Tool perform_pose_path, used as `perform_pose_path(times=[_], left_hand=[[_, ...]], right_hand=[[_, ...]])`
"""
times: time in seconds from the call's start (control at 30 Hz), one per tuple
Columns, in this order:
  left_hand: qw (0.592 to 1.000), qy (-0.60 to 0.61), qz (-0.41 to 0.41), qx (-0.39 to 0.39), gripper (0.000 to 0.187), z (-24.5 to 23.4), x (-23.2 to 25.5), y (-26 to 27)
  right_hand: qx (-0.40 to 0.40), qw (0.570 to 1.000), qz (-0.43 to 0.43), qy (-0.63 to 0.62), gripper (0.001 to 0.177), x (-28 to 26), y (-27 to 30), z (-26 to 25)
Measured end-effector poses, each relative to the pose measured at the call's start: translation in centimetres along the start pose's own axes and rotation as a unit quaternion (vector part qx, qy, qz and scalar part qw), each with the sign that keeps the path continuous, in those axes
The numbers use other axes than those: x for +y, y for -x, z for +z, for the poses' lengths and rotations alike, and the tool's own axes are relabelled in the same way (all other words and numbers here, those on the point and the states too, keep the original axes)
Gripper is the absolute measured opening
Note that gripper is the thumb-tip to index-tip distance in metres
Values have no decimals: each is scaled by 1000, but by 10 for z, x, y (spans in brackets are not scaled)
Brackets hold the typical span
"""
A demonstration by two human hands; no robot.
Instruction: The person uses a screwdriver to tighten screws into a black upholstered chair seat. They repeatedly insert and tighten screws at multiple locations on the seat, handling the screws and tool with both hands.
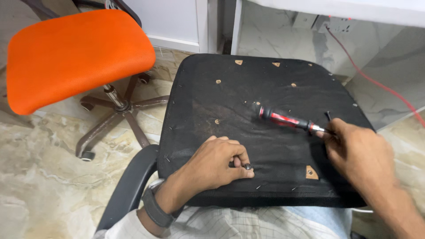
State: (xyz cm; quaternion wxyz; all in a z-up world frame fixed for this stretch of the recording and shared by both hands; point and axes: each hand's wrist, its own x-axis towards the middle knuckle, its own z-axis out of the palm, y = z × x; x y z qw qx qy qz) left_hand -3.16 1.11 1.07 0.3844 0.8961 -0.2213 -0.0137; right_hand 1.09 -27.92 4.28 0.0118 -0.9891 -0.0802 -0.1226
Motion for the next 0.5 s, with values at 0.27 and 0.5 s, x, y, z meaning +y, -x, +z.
perform_pose_path(times=[0.27,0.5], left_hand=[[995,22,-100,22,22,12,15,4],[997,32,-68,-4,21,14,8,-1]], right_hand=[[-104,755,-10,-647,33,-51,15,25],[-96,737,-81,-664,34,-70,23,50]])
